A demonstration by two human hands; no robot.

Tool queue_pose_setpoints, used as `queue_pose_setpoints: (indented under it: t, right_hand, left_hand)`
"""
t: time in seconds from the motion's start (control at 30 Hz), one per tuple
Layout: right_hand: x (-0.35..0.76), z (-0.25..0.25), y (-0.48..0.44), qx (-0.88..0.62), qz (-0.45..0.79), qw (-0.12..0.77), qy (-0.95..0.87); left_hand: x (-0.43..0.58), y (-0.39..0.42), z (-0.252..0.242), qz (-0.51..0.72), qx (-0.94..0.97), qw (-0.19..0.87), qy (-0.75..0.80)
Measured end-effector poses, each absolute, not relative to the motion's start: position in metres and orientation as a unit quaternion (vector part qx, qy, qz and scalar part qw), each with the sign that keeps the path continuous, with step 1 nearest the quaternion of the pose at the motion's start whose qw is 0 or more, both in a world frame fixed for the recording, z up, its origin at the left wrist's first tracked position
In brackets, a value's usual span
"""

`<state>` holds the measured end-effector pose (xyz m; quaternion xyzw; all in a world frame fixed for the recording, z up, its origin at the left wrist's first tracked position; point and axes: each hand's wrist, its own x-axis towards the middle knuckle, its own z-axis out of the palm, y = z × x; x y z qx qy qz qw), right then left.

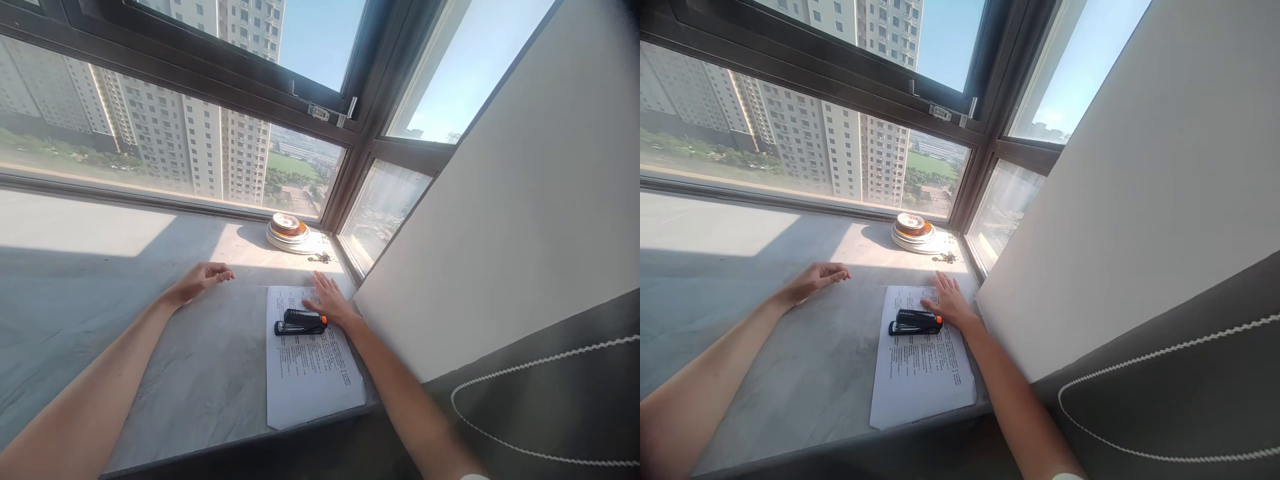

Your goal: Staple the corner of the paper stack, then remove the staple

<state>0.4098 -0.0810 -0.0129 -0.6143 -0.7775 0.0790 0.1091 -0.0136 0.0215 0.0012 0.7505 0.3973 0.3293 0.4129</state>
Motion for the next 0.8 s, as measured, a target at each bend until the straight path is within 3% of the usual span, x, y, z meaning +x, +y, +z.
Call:
queue_pose_setpoints:
  t: [0.23,0.47,0.67,0.8]
  right_hand:
    - [0.384,-0.017,-0.068,-0.620,0.056,0.056,-0.781]
    - [0.268,-0.013,-0.060,-0.553,0.055,0.102,-0.825]
    - [0.164,-0.012,-0.047,-0.503,0.058,0.128,-0.853]
    - [0.145,-0.009,-0.047,-0.490,0.051,0.130,-0.861]
  left_hand:
    - [-0.010,0.025,0.001,0.386,0.700,0.454,0.394]
    - [-0.052,0.020,0.025,0.645,0.490,0.553,0.196]
    - [-0.122,0.010,0.028,0.813,0.433,0.375,0.103]
    - [-0.122,0.014,0.019,0.768,0.485,0.419,0.015]
